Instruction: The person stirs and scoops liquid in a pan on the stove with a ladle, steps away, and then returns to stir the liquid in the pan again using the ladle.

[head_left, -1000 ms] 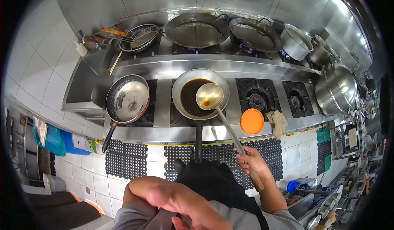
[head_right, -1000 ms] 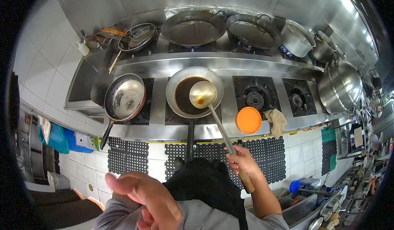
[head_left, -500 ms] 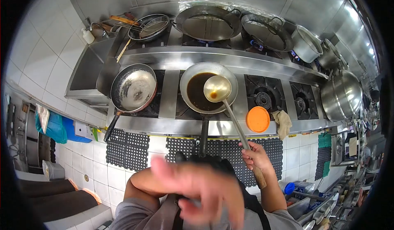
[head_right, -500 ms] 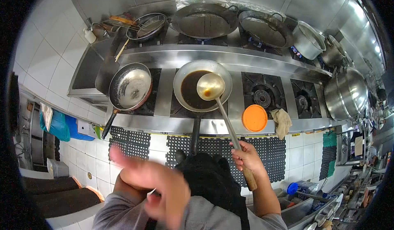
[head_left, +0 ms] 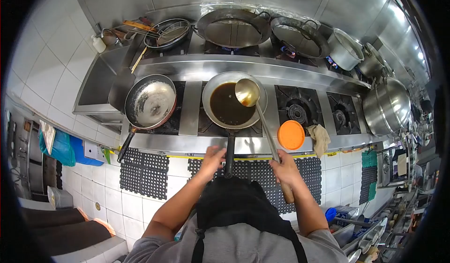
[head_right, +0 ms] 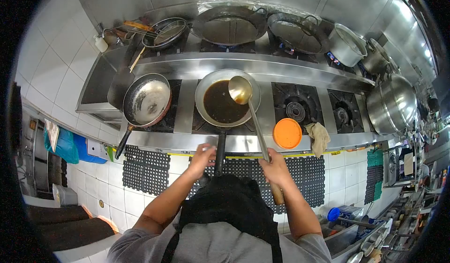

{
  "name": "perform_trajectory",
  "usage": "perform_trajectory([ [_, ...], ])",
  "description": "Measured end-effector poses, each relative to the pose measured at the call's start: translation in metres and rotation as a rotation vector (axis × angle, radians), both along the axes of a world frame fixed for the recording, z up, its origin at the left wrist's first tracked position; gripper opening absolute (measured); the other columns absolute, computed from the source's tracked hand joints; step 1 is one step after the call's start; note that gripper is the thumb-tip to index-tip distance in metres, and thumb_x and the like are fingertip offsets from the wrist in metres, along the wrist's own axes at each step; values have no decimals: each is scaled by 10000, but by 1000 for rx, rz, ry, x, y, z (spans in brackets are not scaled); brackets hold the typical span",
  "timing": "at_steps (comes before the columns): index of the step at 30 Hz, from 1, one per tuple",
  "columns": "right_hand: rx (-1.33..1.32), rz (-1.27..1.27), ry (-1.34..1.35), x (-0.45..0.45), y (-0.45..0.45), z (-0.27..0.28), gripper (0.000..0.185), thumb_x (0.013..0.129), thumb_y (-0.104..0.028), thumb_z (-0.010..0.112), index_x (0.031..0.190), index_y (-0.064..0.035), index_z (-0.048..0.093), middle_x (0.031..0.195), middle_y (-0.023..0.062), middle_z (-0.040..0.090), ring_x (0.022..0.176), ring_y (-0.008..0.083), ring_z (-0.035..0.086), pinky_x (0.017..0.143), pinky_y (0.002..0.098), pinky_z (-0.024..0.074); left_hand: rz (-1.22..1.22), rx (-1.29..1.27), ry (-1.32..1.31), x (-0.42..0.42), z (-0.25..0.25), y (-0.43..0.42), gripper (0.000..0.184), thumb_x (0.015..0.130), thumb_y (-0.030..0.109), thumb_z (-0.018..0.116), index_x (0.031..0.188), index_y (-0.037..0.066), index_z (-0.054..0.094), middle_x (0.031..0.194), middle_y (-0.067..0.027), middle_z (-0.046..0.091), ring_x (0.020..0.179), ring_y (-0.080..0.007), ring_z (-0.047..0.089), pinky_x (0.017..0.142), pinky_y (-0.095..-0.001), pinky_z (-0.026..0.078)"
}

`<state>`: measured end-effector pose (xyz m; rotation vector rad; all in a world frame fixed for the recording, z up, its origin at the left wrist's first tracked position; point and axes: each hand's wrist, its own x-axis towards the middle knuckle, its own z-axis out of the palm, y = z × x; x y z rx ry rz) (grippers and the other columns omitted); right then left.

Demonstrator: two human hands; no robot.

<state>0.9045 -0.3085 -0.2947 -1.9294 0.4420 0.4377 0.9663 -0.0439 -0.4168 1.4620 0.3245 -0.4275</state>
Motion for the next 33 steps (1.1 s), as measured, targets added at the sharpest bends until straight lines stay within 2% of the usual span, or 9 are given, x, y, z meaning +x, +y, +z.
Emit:
perform_trajectory([
  [1, -4, 5, 1, 2, -1, -12, 289, 878, -72, 615, 1130, 47, 536, 639, 112, 592, 507, 237, 612, 438, 382, 484, -40, -138, 149, -6, 13, -7, 509, 941, 338, 640, 1288, 57, 397, 978, -103, 621, 817, -182, 637, 646, -299, 520],
  [3, -557, 176, -533, 11, -4, -45, 327, 863, -82, 600, 1142, 66, 516, 765, 280, 654, 697, 450, 669, 620, 489, 533, -74, -282, 289, -8, 20, -15, 500, 959, 334, 612, 1304, 56, 380, 969, -100, 628, 827, -204, 652, 647, -321, 541],
  [5, -490, 140, -361, 18, 3, -43, 346, 860, -94, 579, 1151, 77, 501, 906, 385, 620, 865, 562, 602, 778, 542, 506, -180, -413, 367, -10, 21, -20, 509, 964, 351, 607, 1299, 59, 358, 994, -137, 635, 794, -222, 672, 620, -341, 559],
  [8, -563, 208, -484, 28, 9, -54, 326, 872, -110, 596, 1126, 73, 505, 843, 305, 654, 713, 470, 662, 650, 505, 532, -207, -366, 353, -13, 16, -26, 448, 967, 332, 610, 1241, 64, 377, 955, -139, 640, 650, -199, 636, 541, -337, 542],
  [10, 6, 10, 65, 36, 26, -19, 233, 901, -94, 605, 1085, 38, 547, 751, 135, 590, 559, 229, 599, 487, 363, 492, -216, -325, 326, -12, 10, -30, 374, 968, 301, 619, 1159, 74, 392, 798, -87, 607, 545, -162, 555, 467, -312, 485],
  [11, 6, 10, 66, 38, 27, -17, 233, 901, -94, 605, 1085, 38, 547, 751, 135, 590, 559, 229, 599, 487, 363, 492, -216, -325, 327, -14, 8, -30, 374, 968, 301, 619, 1159, 74, 392, 798, -87, 607, 545, -162, 555, 467, -312, 485],
  [13, 552, -163, 180, 41, 28, -13, 191, 929, -86, 580, 1095, 5, 551, 704, 4, 484, 493, 59, 434, 378, 253, 378, -208, -319, 286, -14, 7, -32, 326, 972, 289, 615, 1107, 73, 412, 717, -47, 549, 519, -145, 508, 447, -303, 450],
  [20, 1277, -272, 457, 40, -2, -13, 266, 959, -81, 541, 1195, 34, 498, 702, -16, 449, 492, 42, 393, 374, 214, 311, -164, -306, 282, -16, 14, -34, 277, 974, 270, 612, 1045, 73, 431, 688, -26, 503, 503, -140, 476, 433, -306, 423],
  [33, 707, -171, 102, 20, 7, 11, 235, 916, -55, 581, 1135, 11, 525, 676, 9, 478, 468, 66, 433, 365, 249, 361, -157, -341, 296, -16, 11, -33, 279, 969, 268, 617, 1035, 90, 413, 668, -22, 492, 469, -146, 466, 410, -311, 407],
])
